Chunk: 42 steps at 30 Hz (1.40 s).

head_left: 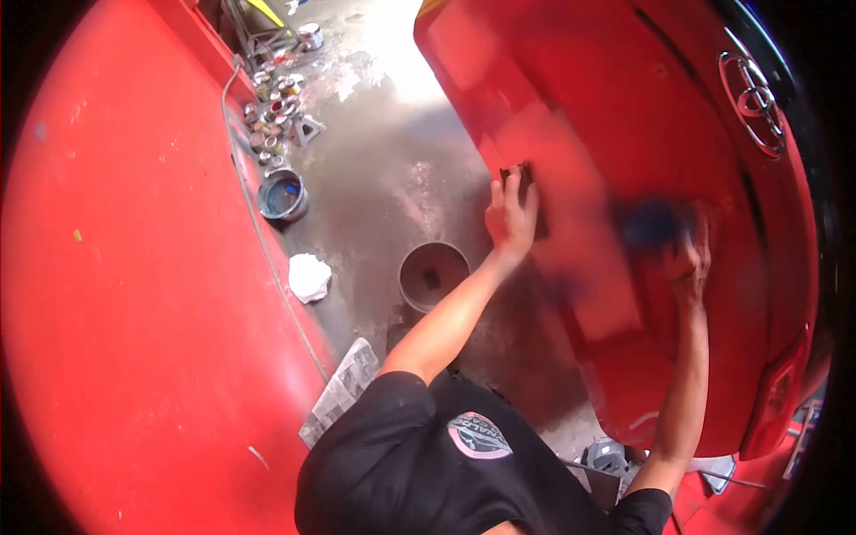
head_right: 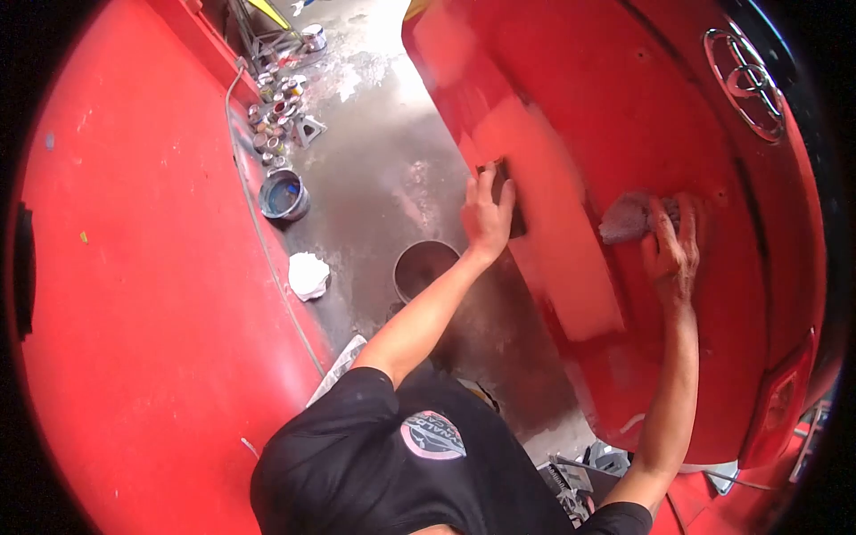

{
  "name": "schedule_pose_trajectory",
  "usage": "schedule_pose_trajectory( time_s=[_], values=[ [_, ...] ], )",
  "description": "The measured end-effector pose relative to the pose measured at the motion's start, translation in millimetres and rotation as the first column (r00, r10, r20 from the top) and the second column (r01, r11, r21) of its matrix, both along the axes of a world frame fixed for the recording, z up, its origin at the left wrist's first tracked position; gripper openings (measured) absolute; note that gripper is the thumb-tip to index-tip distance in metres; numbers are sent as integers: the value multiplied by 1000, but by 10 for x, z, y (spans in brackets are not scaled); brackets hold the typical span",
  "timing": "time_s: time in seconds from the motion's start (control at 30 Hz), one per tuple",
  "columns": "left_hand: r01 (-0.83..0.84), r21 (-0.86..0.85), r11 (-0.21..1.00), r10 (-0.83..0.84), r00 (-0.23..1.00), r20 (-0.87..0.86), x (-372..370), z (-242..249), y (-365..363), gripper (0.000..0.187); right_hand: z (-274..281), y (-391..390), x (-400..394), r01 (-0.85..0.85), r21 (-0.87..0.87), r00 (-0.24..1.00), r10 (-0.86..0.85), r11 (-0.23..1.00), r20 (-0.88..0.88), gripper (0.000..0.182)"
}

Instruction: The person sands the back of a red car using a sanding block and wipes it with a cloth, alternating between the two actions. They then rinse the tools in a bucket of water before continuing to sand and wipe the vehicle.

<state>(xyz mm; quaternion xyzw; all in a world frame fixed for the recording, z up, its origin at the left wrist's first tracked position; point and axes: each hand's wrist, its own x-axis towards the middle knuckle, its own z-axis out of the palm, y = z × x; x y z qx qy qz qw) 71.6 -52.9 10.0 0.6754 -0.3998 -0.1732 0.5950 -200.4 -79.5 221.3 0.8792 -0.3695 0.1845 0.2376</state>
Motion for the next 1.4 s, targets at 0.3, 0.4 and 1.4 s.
schedule_pose_trajectory(
  time_s=[0.3,0.4,1.4],
  values=[
    [-147,-59,987,149,988,32,443,100,-795,44,-8,83,33,-28,20,998,27,999,55,57],
    [-79,-35,996,80,997,18,148,-107,-166,43,15,19,29,-41,-37,999,42,998,28,57],
    [-125,-63,990,125,992,-11,478,393,-999,44,75,43,147,-5,-17,1000,5,1000,-7,55]
  ],
)
